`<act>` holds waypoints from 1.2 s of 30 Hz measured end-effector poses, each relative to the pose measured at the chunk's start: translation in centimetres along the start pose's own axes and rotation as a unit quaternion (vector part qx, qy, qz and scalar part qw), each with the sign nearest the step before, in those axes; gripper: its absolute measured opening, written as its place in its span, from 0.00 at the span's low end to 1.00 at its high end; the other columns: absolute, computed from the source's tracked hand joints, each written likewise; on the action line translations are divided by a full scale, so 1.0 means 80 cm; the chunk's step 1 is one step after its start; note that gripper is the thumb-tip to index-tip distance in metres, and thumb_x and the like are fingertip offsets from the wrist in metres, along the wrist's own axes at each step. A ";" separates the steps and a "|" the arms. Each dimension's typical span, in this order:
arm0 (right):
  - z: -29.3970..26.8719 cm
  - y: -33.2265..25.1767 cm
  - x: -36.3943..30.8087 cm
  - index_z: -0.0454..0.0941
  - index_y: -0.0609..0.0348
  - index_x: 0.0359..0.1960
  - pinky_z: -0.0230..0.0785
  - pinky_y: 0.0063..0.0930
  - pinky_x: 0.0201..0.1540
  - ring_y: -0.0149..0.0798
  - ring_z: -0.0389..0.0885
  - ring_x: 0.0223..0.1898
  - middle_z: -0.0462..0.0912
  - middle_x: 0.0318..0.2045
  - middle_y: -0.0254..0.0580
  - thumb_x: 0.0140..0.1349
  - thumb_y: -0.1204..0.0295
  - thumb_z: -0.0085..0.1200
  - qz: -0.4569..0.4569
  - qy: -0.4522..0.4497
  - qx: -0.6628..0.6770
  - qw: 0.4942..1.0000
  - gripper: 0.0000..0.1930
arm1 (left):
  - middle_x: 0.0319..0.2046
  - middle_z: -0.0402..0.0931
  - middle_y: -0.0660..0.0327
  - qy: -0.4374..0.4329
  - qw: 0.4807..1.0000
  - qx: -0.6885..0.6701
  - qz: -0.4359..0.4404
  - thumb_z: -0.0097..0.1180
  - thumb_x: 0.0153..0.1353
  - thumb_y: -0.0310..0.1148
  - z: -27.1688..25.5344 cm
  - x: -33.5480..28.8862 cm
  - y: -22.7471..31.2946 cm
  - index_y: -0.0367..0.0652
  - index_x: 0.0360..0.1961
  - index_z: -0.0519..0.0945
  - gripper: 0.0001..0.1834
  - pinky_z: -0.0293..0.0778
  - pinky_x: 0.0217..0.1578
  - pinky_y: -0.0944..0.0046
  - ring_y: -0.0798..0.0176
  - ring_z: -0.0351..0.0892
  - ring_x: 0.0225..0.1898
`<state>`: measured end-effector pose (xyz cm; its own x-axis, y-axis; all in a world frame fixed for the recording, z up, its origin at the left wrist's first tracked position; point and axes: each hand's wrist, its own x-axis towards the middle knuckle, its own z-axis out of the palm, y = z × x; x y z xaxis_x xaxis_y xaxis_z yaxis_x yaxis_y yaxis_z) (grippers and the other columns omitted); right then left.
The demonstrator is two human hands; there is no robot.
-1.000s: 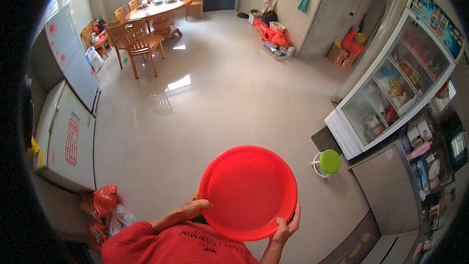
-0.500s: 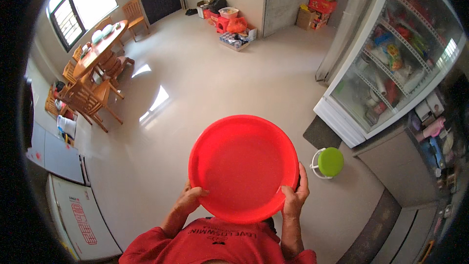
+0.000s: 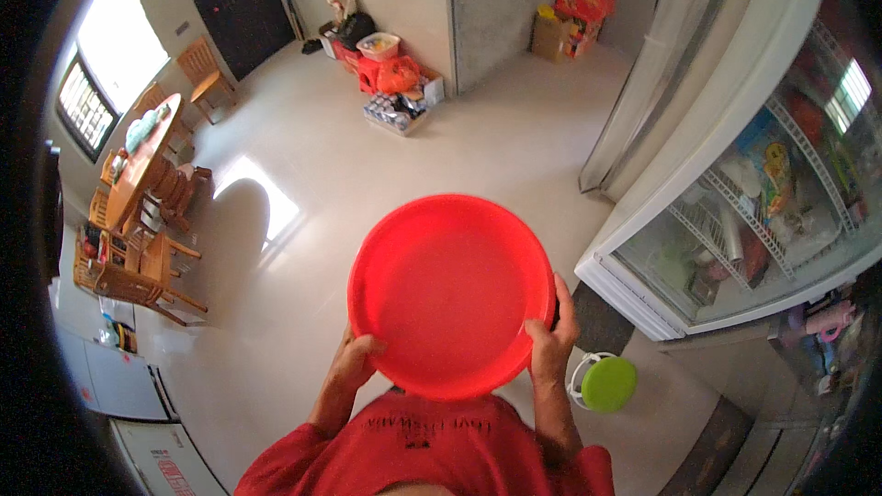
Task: The person wipes a round wooden dining table with a dark cloth, then wrings the cloth in a red basin of water. They carry the basin and cloth to a second room and wipe a rectangular table. Finally, they carry the basin outside to an outdoor sink and fill it with water from a tap.
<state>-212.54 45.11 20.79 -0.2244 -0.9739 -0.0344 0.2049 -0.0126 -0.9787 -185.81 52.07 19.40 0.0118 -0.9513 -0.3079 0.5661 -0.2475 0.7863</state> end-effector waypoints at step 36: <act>0.026 0.006 1.376 0.65 0.63 0.61 0.56 0.28 0.61 0.36 0.65 0.59 0.68 0.59 0.41 0.40 0.86 0.43 -0.084 0.200 0.078 0.973 0.37 | 0.45 0.74 0.59 -0.154 0.981 0.085 -0.083 0.51 0.46 0.18 0.499 1.425 0.207 0.39 0.55 0.66 0.30 0.72 0.46 0.64 0.63 0.75 0.44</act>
<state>-235.19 -62.60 16.91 -0.6135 -0.7895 0.0173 0.2680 -0.2287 -0.9359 -208.03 -67.84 18.67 -0.3333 -0.8992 -0.2834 0.3926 -0.4057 0.8254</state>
